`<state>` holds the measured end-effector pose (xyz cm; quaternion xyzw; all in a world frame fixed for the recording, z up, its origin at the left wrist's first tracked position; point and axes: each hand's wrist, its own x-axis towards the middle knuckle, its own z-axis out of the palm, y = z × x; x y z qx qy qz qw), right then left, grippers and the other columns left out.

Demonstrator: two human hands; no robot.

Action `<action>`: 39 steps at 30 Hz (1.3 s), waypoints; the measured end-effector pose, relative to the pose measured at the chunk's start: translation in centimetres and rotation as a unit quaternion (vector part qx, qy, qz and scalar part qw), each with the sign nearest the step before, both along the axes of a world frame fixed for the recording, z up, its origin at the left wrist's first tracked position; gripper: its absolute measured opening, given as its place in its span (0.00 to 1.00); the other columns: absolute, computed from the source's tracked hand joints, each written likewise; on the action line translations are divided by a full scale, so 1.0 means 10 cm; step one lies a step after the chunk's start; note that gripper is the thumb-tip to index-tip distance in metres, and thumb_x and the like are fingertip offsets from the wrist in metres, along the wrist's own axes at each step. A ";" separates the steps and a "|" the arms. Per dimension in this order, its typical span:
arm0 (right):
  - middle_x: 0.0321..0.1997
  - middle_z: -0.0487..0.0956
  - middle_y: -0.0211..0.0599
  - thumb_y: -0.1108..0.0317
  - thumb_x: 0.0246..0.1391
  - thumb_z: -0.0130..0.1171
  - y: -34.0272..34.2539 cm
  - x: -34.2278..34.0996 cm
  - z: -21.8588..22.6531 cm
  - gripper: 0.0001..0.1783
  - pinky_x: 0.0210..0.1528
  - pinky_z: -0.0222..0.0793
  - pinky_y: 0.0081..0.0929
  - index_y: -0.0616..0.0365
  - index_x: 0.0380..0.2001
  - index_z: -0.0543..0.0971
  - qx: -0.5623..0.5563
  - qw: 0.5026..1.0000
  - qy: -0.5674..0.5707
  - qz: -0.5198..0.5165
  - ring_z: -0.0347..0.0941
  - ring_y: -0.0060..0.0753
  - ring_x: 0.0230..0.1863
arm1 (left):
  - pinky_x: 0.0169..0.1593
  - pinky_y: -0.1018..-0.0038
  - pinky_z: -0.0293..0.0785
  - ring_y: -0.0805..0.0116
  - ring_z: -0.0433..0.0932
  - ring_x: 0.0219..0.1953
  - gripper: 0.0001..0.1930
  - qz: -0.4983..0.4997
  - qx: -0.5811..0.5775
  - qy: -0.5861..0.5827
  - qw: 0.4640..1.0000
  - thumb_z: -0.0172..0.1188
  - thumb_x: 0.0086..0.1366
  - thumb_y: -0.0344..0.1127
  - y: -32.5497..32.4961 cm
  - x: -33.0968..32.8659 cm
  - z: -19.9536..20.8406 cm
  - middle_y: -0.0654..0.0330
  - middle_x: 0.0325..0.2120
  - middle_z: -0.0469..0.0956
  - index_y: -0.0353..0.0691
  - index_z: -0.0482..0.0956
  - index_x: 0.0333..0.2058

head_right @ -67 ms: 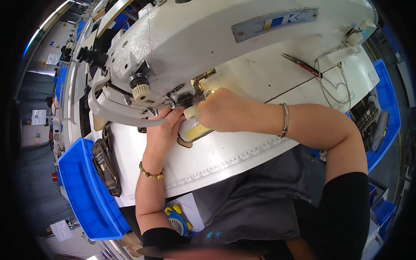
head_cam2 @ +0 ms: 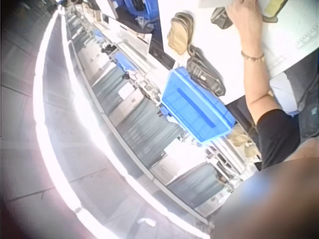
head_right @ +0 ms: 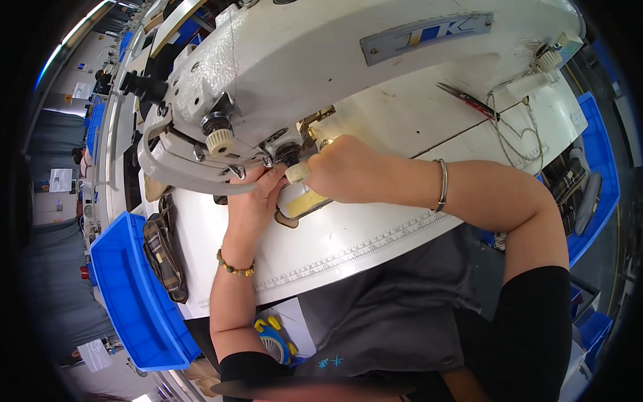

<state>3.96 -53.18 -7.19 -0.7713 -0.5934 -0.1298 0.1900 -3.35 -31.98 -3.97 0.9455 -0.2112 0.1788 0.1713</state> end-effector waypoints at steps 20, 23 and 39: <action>0.18 0.74 0.37 0.72 0.50 0.57 -0.04 -0.01 0.08 0.18 0.19 0.68 0.35 0.61 0.47 0.78 -0.029 0.999 -0.006 0.014 0.74 0.39 0.17 | 0.29 0.67 0.73 0.57 0.79 0.25 0.08 0.042 0.019 -0.022 0.999 0.71 0.51 0.29 0.08 0.02 -0.16 0.57 0.25 0.81 0.39 0.86 0.32; 0.18 0.75 0.38 0.72 0.50 0.58 -0.02 -0.02 0.07 0.16 0.19 0.67 0.36 0.60 0.44 0.79 -0.026 0.999 -0.013 0.015 0.75 0.40 0.18 | 0.30 0.69 0.73 0.59 0.79 0.24 0.07 0.036 0.037 -0.071 0.996 0.71 0.52 0.30 0.08 0.01 -0.12 0.58 0.26 0.82 0.41 0.86 0.32; 0.23 0.79 0.26 0.65 0.58 0.64 -0.75 -0.96 0.45 0.12 0.20 0.62 0.16 0.61 0.40 0.81 0.089 0.746 0.650 -0.113 0.68 0.12 0.18 | 0.50 0.67 0.72 0.72 0.77 0.41 0.09 -0.167 0.078 -0.217 0.959 0.67 0.54 0.34 -0.75 -1.09 0.13 0.69 0.39 0.82 0.48 0.87 0.36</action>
